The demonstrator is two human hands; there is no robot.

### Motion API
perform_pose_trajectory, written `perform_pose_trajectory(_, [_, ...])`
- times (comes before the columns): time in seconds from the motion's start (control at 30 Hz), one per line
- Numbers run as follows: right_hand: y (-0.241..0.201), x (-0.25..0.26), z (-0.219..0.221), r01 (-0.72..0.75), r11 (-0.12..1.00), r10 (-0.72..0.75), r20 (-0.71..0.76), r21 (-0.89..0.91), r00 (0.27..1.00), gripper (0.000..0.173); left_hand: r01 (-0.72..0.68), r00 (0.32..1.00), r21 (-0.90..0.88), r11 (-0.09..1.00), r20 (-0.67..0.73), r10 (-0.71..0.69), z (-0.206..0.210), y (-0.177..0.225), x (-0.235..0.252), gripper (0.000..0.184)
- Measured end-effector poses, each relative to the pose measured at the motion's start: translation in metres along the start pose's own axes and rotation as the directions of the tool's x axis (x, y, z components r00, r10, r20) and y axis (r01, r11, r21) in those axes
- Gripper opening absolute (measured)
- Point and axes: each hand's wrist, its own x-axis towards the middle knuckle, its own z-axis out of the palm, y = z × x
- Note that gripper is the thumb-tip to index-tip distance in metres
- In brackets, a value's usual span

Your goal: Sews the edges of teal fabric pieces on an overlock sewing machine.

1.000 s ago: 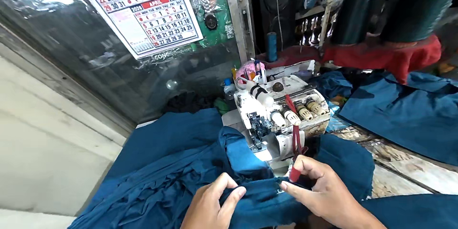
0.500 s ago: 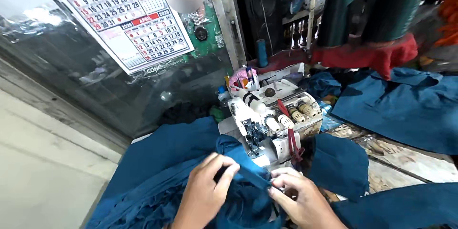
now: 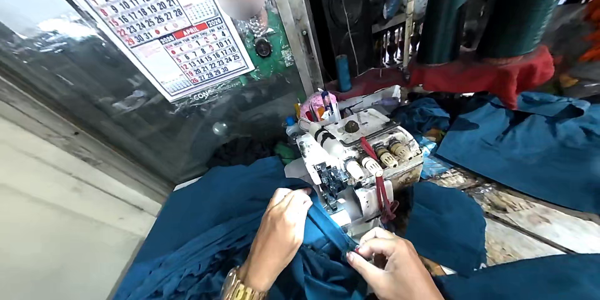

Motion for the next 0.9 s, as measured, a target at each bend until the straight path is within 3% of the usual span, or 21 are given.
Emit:
perform_pose_trajectory(0.13, [-0.001, 0.004, 0.000, -0.093, 0.995, 0.092, 0.033, 0.043, 0.995, 0.032, -0.040, 0.999, 0.028, 0.999, 0.032, 0.039, -0.003, -0.002, 0.009, 0.030])
perform_pose_trajectory(0.27, [-0.011, 0.004, -0.008, -0.213, 0.969, 0.199, 0.120, 0.122, 0.973, 0.030, -0.042, 0.999, -0.012, 0.999, 0.018, 0.042, 0.004, -0.012, 0.008, 0.027])
perform_pose_trajectory(0.43, [-0.010, 0.005, -0.013, -0.218, 0.961, 0.174, 0.241, 0.171, 0.955, 0.022, -0.011, 0.997, -0.016, 1.000, 0.078, 0.013, -0.002, -0.008, 0.014, 0.031])
perform_pose_trajectory(0.57, [-0.013, 0.006, -0.016, -0.229, 0.957, 0.181, 0.248, 0.178, 0.952, 0.022, 0.172, 0.976, -0.112, 0.979, 0.156, -0.154, -0.004, -0.006, 0.032, 0.016])
perform_pose_trajectory(0.63, [-0.008, 0.004, -0.016, -0.235, 0.956, 0.186, 0.255, 0.178, 0.949, 0.022, 0.333, 0.911, -0.131, 0.934, 0.300, -0.283, -0.015, -0.007, 0.046, 0.026])
perform_pose_trajectory(0.77, [-0.001, -0.009, -0.023, -0.229, 0.947, 0.154, 0.308, 0.225, 0.939, 0.022, 0.441, 0.724, 0.095, 0.893, 0.550, -0.416, -0.034, -0.014, 0.059, 0.071])
perform_pose_trajectory(0.83, [-0.002, -0.006, -0.023, -0.240, 0.919, 0.157, 0.267, 0.313, 0.951, 0.020, 0.434, 0.728, 0.286, 0.855, 0.448, -0.519, -0.029, -0.003, 0.058, 0.083])
perform_pose_trajectory(0.9, [-0.002, 0.001, -0.016, -0.244, 0.893, 0.182, 0.193, 0.377, 0.964, 0.018, 0.418, 0.794, 0.415, 0.809, 0.267, -0.547, -0.009, 0.009, 0.058, 0.076])
